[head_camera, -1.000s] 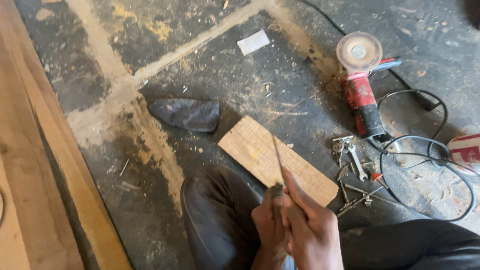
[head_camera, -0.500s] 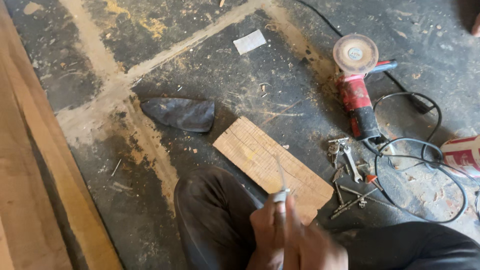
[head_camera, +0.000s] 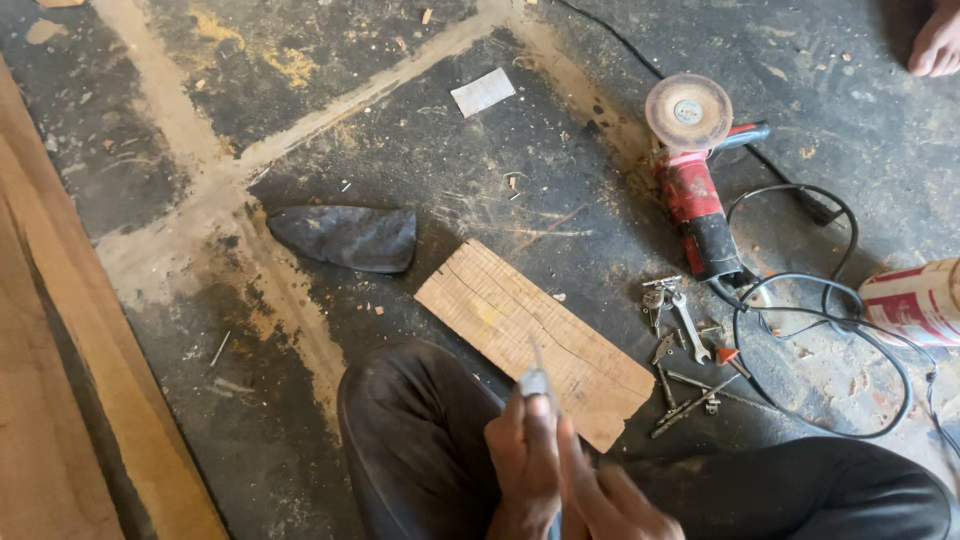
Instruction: The person sharpens small metal components and tools using an angle grinder and manual files while sitting on the floor.
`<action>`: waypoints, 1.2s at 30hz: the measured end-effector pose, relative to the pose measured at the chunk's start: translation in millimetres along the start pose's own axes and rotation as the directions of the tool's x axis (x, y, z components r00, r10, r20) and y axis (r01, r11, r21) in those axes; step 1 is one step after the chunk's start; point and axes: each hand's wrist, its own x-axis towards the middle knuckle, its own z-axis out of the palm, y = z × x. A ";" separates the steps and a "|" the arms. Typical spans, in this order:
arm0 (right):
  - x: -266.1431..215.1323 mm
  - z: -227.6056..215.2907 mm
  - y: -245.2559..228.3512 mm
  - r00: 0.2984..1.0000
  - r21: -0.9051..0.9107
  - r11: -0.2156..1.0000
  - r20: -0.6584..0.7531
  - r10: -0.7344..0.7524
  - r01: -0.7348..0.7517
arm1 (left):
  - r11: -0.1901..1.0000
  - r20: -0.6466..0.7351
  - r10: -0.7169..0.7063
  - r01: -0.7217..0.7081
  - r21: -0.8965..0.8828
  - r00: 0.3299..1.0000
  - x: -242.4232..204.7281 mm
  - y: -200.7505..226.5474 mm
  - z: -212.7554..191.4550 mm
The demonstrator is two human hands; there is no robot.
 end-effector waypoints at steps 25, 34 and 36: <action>-81.2 58.0 112.4 0.909 0.533 0.739 0.184 0.375 -0.413 | 0.948 0.193 -0.189 0.231 -0.221 0.963 14.2 10.9 11.8; -56.2 47.9 75.3 0.832 0.794 0.276 0.459 0.311 -0.541 | 0.987 0.090 -0.154 0.156 -0.024 0.984 14.0 30.0 12.4; -54.7 45.3 67.7 0.805 0.771 0.268 0.486 0.339 -0.578 | 0.997 0.060 -0.070 0.069 0.018 0.996 13.0 25.8 11.1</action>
